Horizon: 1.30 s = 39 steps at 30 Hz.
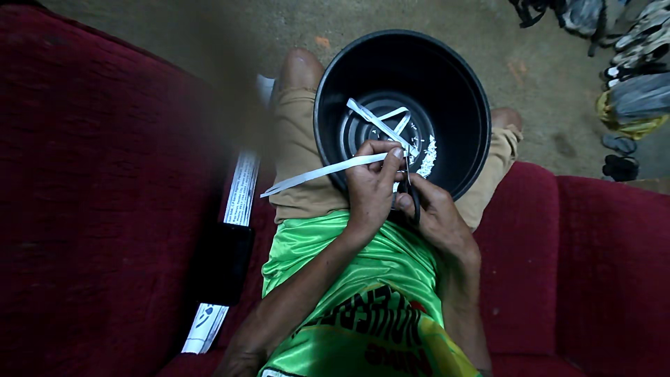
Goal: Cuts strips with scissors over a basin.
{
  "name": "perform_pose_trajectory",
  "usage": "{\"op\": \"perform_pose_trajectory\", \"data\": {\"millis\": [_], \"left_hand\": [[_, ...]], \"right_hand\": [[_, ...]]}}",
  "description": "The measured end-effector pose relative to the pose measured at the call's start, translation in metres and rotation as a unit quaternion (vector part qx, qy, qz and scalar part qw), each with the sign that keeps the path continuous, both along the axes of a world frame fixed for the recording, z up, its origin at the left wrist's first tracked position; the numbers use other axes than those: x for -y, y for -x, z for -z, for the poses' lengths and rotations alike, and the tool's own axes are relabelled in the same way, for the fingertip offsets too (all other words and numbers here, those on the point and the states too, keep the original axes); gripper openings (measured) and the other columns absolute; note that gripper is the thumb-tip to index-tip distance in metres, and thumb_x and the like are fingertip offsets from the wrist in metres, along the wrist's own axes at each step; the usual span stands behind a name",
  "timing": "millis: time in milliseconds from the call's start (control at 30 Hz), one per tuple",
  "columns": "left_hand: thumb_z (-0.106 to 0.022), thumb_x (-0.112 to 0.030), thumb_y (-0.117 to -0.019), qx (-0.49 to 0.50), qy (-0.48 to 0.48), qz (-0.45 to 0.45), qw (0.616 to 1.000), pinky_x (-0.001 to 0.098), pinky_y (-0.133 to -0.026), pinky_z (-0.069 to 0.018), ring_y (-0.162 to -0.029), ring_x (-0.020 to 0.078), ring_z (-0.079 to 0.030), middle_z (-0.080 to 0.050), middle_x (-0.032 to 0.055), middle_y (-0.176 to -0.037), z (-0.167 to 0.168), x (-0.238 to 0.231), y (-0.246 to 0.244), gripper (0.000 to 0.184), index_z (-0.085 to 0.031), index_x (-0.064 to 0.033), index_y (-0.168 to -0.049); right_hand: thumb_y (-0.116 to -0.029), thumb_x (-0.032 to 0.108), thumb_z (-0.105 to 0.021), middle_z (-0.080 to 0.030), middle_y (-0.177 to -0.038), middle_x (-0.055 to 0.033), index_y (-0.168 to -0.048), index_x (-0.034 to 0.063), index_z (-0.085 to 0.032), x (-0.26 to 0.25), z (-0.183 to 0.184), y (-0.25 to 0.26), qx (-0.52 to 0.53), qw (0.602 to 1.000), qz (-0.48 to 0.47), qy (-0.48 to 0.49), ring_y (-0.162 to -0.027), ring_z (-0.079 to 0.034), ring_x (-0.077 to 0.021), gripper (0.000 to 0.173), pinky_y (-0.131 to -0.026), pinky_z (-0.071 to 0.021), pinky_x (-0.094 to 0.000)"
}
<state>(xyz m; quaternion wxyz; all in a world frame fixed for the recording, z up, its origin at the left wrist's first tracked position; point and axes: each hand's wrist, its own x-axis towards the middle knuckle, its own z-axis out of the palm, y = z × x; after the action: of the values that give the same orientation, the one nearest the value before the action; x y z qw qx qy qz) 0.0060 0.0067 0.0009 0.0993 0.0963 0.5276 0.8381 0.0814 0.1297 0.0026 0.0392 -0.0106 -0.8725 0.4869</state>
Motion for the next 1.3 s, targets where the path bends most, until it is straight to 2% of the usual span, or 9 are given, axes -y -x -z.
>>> {"op": "perform_pose_trajectory", "data": {"millis": [167, 267, 333, 433, 500, 600, 700, 833, 1300], "left_hand": [[-0.059, -0.004, -0.1028, 0.0, -0.005, -0.004, 1.0, 0.0269, -0.071, -0.0615, -0.076, 0.0125, -0.07, -0.069, 0.0076, -0.093, 0.0007, -0.0014, 0.0001, 0.009, -0.062, -0.0015, -0.111], [-0.06, 0.003, -0.0999, 0.007, -0.032, -0.021, 0.999, 0.0296, -0.07, -0.0625, -0.074, 0.0154, -0.07, -0.069, 0.0107, -0.089, 0.0026, -0.0056, 0.0039, 0.008, -0.062, 0.0045, -0.107], [-0.059, 0.003, -0.1, 0.008, -0.033, -0.022, 0.999, 0.0286, -0.069, -0.0621, -0.074, 0.0149, -0.07, -0.068, 0.0106, -0.089, 0.0033, -0.006, 0.0047, 0.007, -0.061, 0.0046, -0.107], [-0.059, 0.0, -0.1016, 0.007, -0.021, -0.013, 1.0, 0.0266, -0.069, -0.0613, -0.075, 0.0133, -0.069, -0.068, 0.0093, -0.091, 0.0028, -0.004, 0.0032, 0.008, -0.061, 0.0019, -0.109], [-0.059, 0.002, -0.1005, 0.008, -0.028, -0.021, 0.999, 0.0288, -0.07, -0.0625, -0.075, 0.0152, -0.07, -0.069, 0.0106, -0.091, 0.003, -0.0049, 0.004, 0.008, -0.061, 0.0035, -0.108], [-0.058, -0.005, -0.1035, 0.007, 0.0, -0.006, 1.0, 0.028, -0.072, -0.0624, -0.078, 0.0132, -0.071, -0.069, 0.0075, -0.095, 0.0007, 0.0008, 0.0004, 0.01, -0.061, -0.0021, -0.113], [-0.058, -0.007, -0.1044, 0.011, 0.007, -0.006, 1.0, 0.0285, -0.073, -0.0626, -0.079, 0.0133, -0.072, -0.07, 0.0073, -0.096, -0.0008, 0.0021, -0.0007, 0.01, -0.061, -0.0029, -0.113], [-0.059, -0.006, -0.1035, 0.012, 0.0, -0.003, 1.0, 0.0257, -0.068, -0.0604, -0.075, 0.0121, -0.069, -0.068, 0.0082, -0.092, -0.0004, 0.0007, -0.0017, 0.01, -0.062, -0.0019, -0.112], [-0.059, -0.005, -0.1031, -0.001, 0.006, 0.005, 1.0, 0.0255, -0.069, -0.0603, -0.075, 0.0121, -0.068, -0.068, 0.0077, -0.093, 0.0019, 0.0003, -0.0018, 0.009, -0.062, -0.0021, -0.111]], "right_hand": [[-0.1022, 0.049, -0.056, -0.057, -0.073, 0.005, -0.125, 0.0124, -0.064, -0.0003, -0.0012, 0.0003, 0.002, 1.0, 0.003, -0.002, -0.057, -0.051, -0.0035, 0.043, -0.051, -0.0457, -0.0221], [-0.1029, 0.045, -0.056, -0.057, -0.073, 0.0036, -0.123, 0.0103, -0.065, -0.0004, 0.001, 0.0004, -0.006, 1.0, 0.005, 0.007, -0.056, -0.05, -0.0048, 0.041, -0.05, -0.0458, -0.023], [-0.1031, 0.043, -0.057, -0.056, -0.074, 0.0036, -0.125, 0.0102, -0.065, -0.0007, 0.0023, 0.0002, -0.01, 1.0, 0.007, 0.006, -0.056, -0.049, -0.0044, 0.04, -0.05, -0.0448, -0.0223], [-0.1035, 0.034, -0.058, -0.059, -0.075, 0.0023, -0.125, 0.0104, -0.066, 0.0009, 0.005, 0.0003, -0.017, 1.0, 0.015, 0.016, -0.055, -0.051, -0.0058, 0.033, -0.05, -0.0462, -0.0235], [-0.1037, 0.028, -0.059, -0.06, -0.076, 0.0008, -0.125, 0.0095, -0.065, 0.0027, 0.0059, 0.0001, -0.019, 0.999, 0.018, 0.025, -0.056, -0.052, -0.0068, 0.029, -0.05, -0.0471, -0.024], [-0.1044, 0.037, -0.056, -0.059, -0.074, 0.0021, -0.127, 0.0108, -0.064, 0.0027, 0.0038, -0.0024, -0.005, 1.0, 0.011, 0.015, -0.056, -0.052, -0.0062, 0.035, -0.05, -0.0474, -0.0242], [-0.1021, 0.048, -0.056, -0.057, -0.072, 0.0045, -0.129, 0.013, -0.063, 0.0014, 0.0011, -0.0044, 0.016, 1.0, -0.002, 0.016, -0.055, -0.051, -0.0045, 0.045, -0.05, -0.0468, -0.0233], [-0.1014, 0.05, -0.056, -0.057, -0.072, 0.0053, -0.127, 0.0137, -0.064, 0.0019, 0.0001, -0.0023, 0.018, 1.0, 0.0, 0.007, -0.057, -0.051, -0.0039, 0.045, -0.051, -0.0459, -0.0228], [-0.1022, 0.048, -0.056, -0.058, -0.074, 0.005, -0.122, 0.011, -0.065, 0.0008, 0.0012, -0.0005, -0.004, 1.0, 0.002, 0.001, -0.058, -0.052, -0.0031, 0.043, -0.053, -0.0467, -0.0217]]}}
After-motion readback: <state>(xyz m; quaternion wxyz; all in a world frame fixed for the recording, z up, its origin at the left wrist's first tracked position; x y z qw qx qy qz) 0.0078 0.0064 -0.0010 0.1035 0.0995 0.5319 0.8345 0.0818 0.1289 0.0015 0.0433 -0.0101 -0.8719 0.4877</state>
